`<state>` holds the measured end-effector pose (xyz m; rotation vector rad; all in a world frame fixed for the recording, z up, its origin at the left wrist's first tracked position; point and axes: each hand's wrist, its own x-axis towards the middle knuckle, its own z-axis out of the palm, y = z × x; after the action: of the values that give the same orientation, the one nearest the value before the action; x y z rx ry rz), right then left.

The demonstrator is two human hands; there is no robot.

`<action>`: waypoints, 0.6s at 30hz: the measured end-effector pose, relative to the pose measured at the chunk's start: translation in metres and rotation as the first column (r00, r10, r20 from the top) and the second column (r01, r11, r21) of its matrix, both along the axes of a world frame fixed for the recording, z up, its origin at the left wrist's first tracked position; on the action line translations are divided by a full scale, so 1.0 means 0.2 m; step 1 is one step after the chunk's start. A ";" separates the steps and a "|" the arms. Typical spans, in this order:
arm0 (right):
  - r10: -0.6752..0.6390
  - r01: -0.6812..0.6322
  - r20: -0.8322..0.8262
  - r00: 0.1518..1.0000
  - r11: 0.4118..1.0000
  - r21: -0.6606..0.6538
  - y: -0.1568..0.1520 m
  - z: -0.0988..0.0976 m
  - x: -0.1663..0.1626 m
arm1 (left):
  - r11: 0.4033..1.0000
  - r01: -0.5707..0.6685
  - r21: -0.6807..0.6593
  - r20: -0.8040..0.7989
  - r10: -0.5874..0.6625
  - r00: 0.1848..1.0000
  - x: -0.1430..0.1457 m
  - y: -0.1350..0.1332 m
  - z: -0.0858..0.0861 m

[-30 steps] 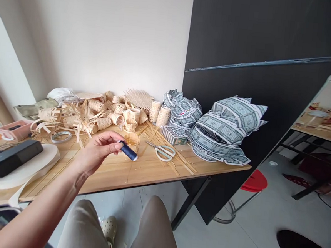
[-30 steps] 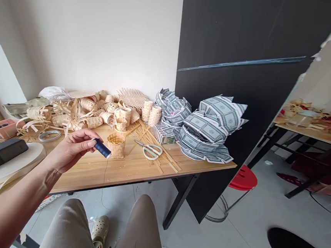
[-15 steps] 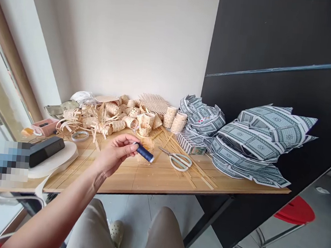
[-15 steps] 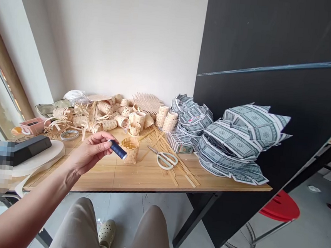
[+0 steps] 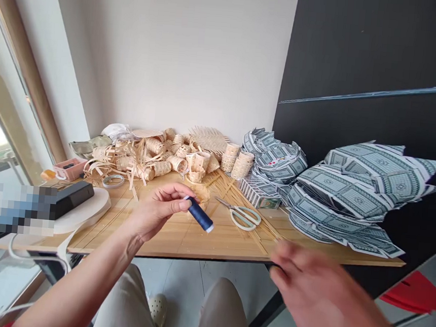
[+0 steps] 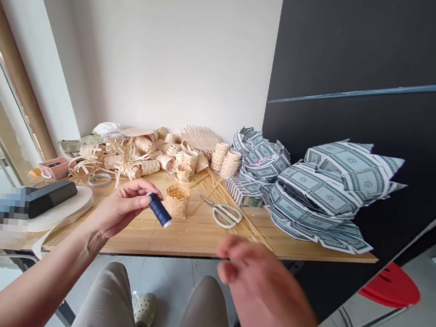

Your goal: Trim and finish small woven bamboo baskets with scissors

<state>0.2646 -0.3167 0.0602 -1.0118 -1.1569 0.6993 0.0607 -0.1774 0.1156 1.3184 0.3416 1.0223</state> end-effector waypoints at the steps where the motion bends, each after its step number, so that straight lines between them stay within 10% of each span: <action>1: 0.030 -0.030 -0.030 0.999 0.999 -0.024 0.04 0.00 -0.03 | 1.000 0.013 0.017 0.002 -0.013 1.000 0.01 -0.01 0.00; 8: 0.480 -0.537 -0.424 0.768 0.843 -0.018 0.26 0.03 -0.29 | 0.997 0.057 0.052 -0.029 -0.056 0.998 0.05 -0.06 -0.02; 18: 0.160 -0.194 -0.281 0.946 0.976 -0.097 0.22 -0.01 -0.16 | 0.979 -0.202 -0.009 -0.002 0.202 0.979 0.02 0.04 -0.07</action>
<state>0.2334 -0.2726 0.0580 -0.8877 -0.9792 1.0316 0.0637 -0.1701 0.1012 1.2949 0.4889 1.1883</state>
